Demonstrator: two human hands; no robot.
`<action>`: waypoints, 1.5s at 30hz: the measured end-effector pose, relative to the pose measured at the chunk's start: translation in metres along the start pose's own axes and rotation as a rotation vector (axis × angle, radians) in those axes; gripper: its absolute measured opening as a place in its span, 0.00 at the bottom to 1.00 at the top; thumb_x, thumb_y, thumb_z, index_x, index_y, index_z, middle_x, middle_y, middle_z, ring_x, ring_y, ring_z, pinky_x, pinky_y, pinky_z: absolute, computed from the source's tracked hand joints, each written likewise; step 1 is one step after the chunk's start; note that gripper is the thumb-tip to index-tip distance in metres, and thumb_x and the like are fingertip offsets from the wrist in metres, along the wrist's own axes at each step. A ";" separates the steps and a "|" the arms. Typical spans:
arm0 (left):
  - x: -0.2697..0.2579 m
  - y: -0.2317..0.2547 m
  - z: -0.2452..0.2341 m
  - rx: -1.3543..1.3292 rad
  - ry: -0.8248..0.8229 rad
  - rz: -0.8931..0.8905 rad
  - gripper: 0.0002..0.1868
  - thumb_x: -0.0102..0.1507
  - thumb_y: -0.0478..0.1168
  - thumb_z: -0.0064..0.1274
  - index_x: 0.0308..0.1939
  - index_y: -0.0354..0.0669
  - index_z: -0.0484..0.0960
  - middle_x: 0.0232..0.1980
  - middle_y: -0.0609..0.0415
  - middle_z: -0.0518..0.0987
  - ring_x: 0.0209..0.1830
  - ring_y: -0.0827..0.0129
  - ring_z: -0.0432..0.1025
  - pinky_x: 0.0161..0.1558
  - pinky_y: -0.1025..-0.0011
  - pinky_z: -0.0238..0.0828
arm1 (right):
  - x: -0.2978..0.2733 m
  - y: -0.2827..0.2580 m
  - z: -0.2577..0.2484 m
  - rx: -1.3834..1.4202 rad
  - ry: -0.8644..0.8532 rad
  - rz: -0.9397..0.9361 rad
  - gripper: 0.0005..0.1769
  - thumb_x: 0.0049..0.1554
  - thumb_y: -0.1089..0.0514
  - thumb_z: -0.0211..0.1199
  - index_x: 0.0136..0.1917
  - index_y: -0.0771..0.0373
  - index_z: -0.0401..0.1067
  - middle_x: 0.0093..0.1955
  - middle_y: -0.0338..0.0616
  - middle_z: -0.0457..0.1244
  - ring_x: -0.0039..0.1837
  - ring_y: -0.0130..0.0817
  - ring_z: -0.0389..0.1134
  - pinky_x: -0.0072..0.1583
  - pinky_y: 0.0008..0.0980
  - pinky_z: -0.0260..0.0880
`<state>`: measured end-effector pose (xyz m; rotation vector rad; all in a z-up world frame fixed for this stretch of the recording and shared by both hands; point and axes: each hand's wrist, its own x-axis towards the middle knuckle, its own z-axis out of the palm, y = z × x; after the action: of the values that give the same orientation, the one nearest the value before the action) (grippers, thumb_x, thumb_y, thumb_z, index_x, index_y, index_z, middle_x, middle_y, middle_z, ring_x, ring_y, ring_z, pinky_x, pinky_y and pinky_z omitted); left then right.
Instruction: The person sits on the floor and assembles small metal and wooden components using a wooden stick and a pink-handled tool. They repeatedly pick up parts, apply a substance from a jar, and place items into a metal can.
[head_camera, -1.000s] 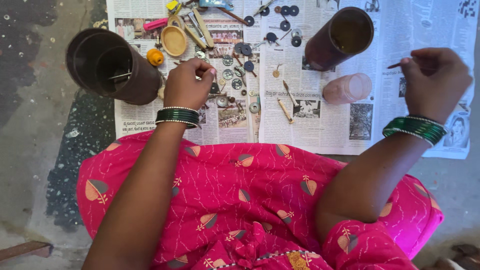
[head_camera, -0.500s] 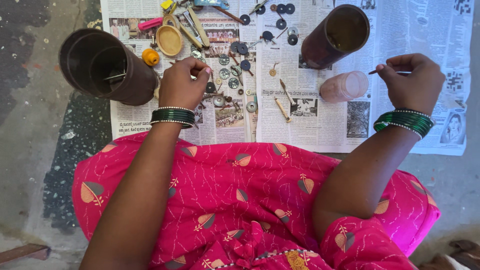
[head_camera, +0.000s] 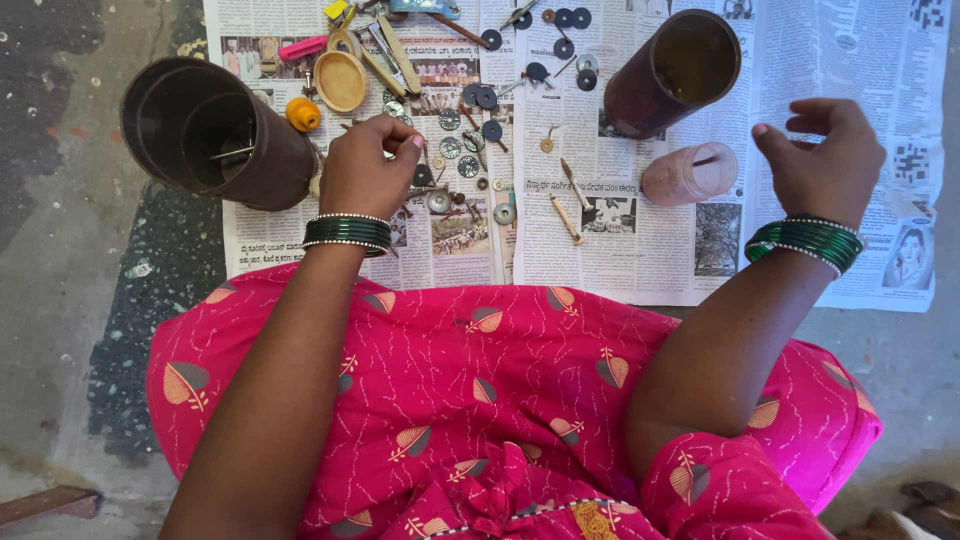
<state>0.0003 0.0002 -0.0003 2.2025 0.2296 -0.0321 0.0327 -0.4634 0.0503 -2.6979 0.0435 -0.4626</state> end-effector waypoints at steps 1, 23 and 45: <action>0.000 0.000 0.000 0.004 0.001 -0.003 0.09 0.63 0.45 0.59 0.40 0.45 0.87 0.37 0.51 0.86 0.36 0.59 0.81 0.41 0.61 0.75 | 0.000 -0.002 0.000 0.007 0.000 0.019 0.19 0.57 0.61 0.77 0.58 0.68 0.76 0.52 0.51 0.72 0.49 0.38 0.75 0.48 0.34 0.75; 0.001 -0.002 0.003 -0.009 0.022 0.014 0.08 0.62 0.44 0.59 0.39 0.44 0.87 0.36 0.52 0.86 0.37 0.60 0.81 0.41 0.62 0.75 | 0.004 -0.106 0.075 0.365 -0.295 -0.150 0.11 0.64 0.61 0.70 0.59 0.62 0.76 0.55 0.44 0.72 0.53 0.33 0.74 0.55 0.32 0.76; -0.067 0.036 0.005 0.294 0.103 0.026 0.10 0.59 0.50 0.59 0.38 0.52 0.87 0.39 0.51 0.86 0.41 0.53 0.80 0.44 0.56 0.75 | -0.100 -0.079 0.207 0.834 -0.267 0.485 0.11 0.58 0.59 0.64 0.55 0.61 0.77 0.44 0.42 0.72 0.42 0.25 0.74 0.38 0.26 0.73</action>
<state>-0.0585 -0.0351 0.0322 2.5031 0.2681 0.0663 0.0032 -0.3017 -0.1291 -1.8161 0.3388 0.0431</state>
